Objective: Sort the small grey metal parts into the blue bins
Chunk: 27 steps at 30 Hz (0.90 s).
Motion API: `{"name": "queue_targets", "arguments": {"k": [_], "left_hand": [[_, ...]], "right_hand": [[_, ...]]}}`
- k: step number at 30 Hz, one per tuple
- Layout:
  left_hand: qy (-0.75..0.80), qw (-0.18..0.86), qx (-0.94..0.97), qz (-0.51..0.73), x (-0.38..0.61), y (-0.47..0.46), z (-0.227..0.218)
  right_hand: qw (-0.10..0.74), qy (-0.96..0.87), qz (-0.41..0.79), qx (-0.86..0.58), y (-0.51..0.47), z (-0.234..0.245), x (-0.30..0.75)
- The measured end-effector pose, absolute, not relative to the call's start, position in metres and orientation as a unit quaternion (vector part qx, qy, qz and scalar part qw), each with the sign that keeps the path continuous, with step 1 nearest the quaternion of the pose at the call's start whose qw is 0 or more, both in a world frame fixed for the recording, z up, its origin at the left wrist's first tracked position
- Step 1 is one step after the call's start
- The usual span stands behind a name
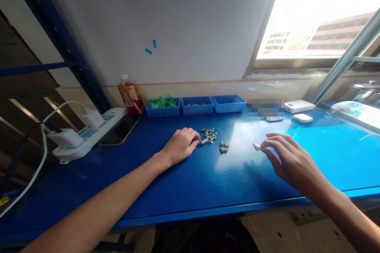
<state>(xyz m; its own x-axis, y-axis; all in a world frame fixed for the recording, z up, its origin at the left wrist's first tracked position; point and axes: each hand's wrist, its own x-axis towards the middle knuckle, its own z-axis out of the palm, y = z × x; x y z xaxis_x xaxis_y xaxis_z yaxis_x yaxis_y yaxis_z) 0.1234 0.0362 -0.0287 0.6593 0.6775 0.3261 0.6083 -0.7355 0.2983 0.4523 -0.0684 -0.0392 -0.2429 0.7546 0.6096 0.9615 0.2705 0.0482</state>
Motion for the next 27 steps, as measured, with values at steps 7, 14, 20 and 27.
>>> {"name": "queue_targets", "arguments": {"k": [7,14,20,27], "left_hand": [[0.348,0.097,0.905,0.227,0.124,0.036,-0.028],[0.362,0.192,0.866,0.287,0.129,0.033,-0.026],[0.334,0.417,0.749,0.392,0.138,0.022,-0.021],[0.283,0.501,0.714,0.398,0.136,0.021,-0.021]], "right_hand": [[0.054,-0.643,-0.316,-0.695,-0.033,-0.048,0.52],[0.155,-0.644,-0.346,-0.665,-0.035,-0.042,0.484],[0.297,-0.843,-0.165,-0.418,-0.029,-0.03,0.366],[0.335,-0.866,-0.182,-0.324,-0.012,-0.022,0.323]]}}
